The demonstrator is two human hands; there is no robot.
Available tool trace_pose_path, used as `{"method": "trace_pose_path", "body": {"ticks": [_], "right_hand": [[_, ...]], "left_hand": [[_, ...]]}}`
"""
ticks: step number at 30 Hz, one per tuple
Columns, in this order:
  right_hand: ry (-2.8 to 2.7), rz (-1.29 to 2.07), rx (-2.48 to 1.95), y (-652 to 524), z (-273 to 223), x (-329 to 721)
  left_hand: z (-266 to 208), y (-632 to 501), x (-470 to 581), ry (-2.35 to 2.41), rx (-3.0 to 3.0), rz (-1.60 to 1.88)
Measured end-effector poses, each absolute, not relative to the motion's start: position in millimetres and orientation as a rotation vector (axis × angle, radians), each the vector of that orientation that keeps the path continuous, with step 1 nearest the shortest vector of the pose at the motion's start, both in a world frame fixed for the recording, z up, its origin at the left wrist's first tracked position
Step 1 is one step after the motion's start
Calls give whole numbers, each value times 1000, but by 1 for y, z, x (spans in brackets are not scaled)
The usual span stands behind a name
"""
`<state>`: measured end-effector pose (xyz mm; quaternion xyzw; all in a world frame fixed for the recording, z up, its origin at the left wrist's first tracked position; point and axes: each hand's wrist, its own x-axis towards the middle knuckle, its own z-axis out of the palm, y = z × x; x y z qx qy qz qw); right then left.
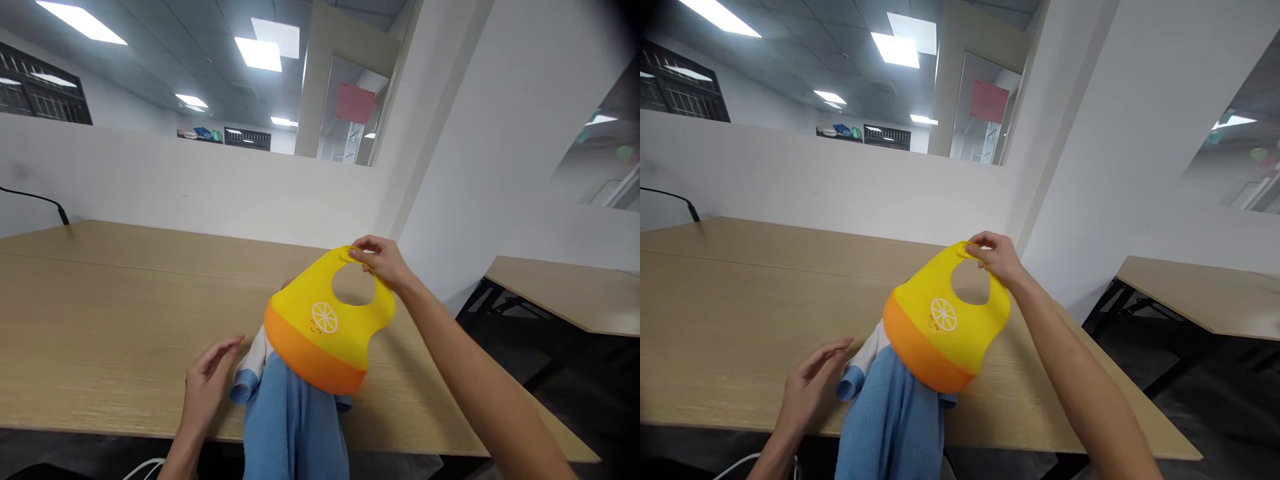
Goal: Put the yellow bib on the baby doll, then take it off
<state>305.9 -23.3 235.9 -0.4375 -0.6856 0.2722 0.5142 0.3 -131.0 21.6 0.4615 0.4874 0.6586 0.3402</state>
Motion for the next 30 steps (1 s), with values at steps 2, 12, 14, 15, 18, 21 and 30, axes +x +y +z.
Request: {"method": "trace_pose_path", "body": {"ticks": [2,12,14,15,18,21,30], "right_hand": [[-1557,608,-1079,-26,249,322],[-1329,334,-1097,-36,282,356],[-1325,267,-1096,-32,279,353],[-1320,231,-1098,-29,276,351],[-1281,142,-1103,-17,265,347],[-1230,129,-1092,-3,262,348],[-1001,276,-1288,35,239,415]], "left_hand": [[1,-142,-3,1231,1308,1639],[-16,-154,-5,1290,1735,1512],[-18,-154,-5,1305,1738,1513],[-20,-153,-6,1311,1741,1515],[-25,-152,-6,1332,1748,1517],[-29,-151,-6,1356,1746,1514],[-32,-151,-8,1373,1753,1479]]}}
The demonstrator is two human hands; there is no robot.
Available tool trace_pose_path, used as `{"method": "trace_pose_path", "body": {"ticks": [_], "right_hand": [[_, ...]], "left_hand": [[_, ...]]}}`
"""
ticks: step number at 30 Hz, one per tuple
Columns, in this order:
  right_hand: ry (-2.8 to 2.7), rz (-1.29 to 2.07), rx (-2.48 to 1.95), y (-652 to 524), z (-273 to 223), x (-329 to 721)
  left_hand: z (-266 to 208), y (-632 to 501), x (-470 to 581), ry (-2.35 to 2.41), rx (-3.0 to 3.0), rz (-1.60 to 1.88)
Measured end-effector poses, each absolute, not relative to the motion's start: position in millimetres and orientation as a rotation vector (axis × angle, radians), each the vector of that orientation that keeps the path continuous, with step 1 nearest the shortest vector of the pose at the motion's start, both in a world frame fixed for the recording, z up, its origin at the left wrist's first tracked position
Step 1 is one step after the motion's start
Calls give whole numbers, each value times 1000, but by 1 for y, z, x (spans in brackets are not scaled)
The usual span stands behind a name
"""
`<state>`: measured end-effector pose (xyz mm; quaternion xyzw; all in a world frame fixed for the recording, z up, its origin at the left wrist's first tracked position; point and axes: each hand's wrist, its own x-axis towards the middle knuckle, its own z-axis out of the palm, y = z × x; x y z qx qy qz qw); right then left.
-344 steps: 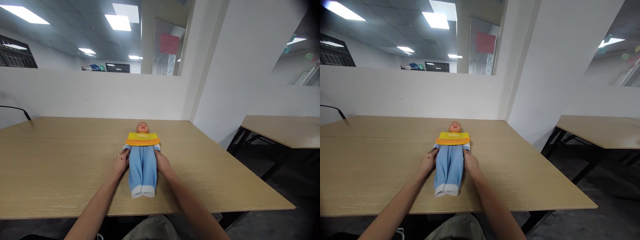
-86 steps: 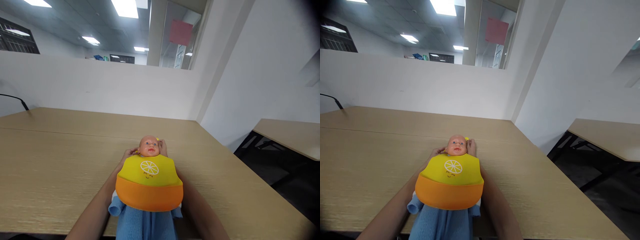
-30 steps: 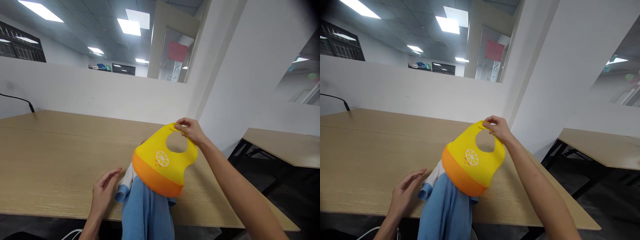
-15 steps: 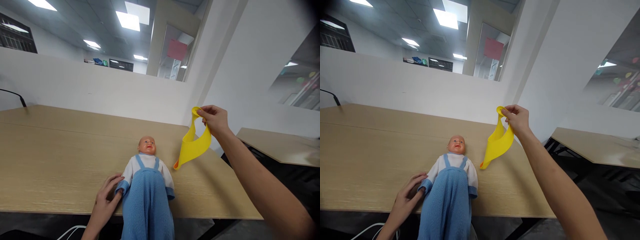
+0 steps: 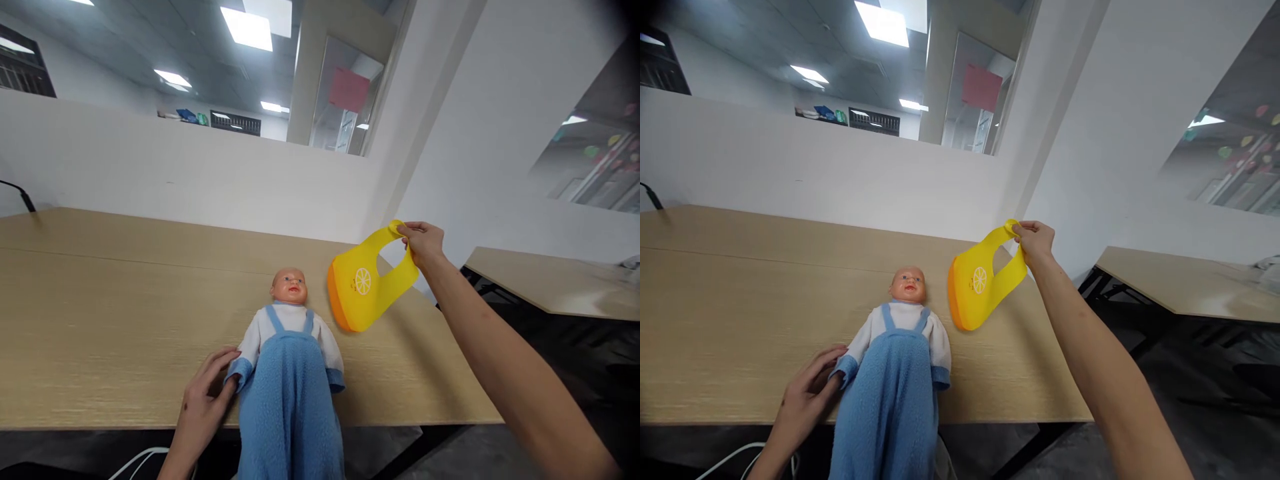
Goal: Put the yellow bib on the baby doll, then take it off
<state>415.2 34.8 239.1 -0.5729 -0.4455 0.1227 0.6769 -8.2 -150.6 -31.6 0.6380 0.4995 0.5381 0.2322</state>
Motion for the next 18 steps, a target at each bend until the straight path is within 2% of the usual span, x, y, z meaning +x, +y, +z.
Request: {"method": "trace_pose_path", "body": {"ticks": [9,13,18], "right_hand": [[-989,351,-1768,29,100,495],[-951,321,-1917,13,68,530],[-904,267,-1954,6,52,558]], "left_hand": [[-32,-151,-10,1397,1748,1450],[-34,-151,-11,1411,1721,1449],[-39,-151,-14,1422,1693,1430]]}}
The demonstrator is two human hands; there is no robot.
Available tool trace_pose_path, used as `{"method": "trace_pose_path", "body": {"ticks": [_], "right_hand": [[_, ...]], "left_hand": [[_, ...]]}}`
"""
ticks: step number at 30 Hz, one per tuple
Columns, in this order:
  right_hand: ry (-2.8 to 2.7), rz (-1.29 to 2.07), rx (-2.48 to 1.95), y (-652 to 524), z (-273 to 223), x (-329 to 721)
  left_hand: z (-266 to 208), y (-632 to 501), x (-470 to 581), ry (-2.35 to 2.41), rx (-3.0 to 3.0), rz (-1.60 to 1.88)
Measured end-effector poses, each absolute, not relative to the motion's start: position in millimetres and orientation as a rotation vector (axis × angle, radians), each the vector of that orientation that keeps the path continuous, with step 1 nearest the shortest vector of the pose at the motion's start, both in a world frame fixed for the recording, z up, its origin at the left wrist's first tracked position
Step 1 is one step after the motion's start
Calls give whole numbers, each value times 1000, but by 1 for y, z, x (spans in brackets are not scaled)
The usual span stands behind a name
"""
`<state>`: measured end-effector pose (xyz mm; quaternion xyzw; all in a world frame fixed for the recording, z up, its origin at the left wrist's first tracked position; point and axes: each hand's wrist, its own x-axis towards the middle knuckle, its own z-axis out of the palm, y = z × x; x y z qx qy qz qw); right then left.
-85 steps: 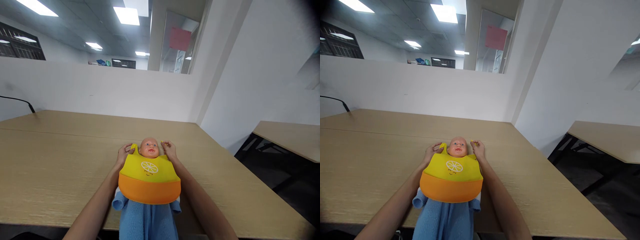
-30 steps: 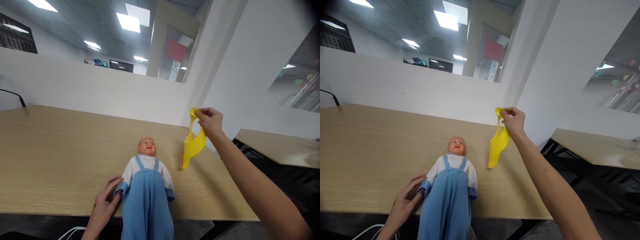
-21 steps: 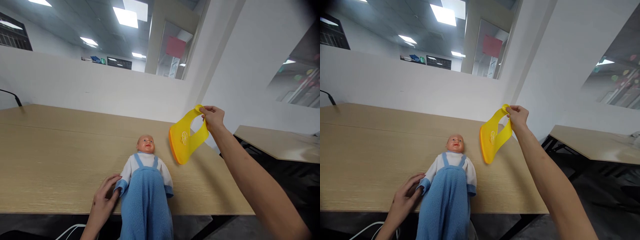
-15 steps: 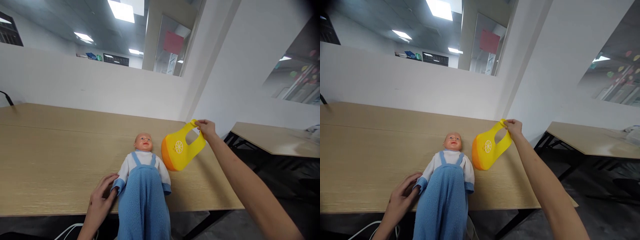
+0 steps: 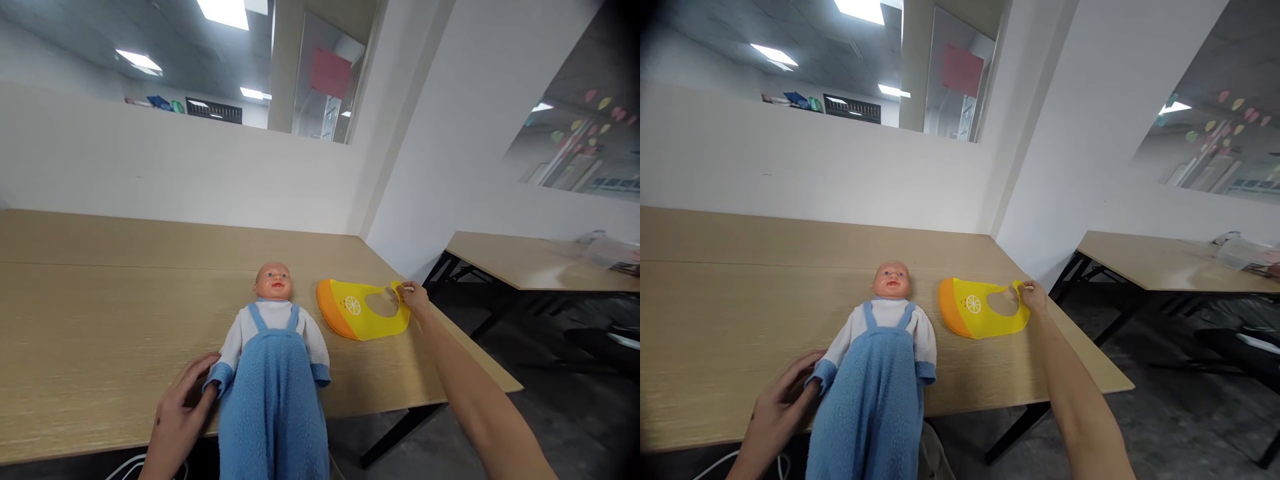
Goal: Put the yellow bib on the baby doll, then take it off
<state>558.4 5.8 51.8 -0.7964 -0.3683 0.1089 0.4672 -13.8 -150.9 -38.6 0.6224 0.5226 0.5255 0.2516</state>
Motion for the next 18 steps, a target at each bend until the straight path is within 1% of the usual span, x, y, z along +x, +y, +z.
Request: {"method": "trace_pose_path", "body": {"ticks": [8,14,18], "right_hand": [[-851,231,-2007,13,28,574],[-866,121,-2070,8,15,569],[-887,99,-2077,0,19,556]], "left_hand": [[-39,-152,-14,1485,1659,1442],[-41,-169,-9,1539,1494,1411],[-53,-193,-3,1538,1346,1549]]}}
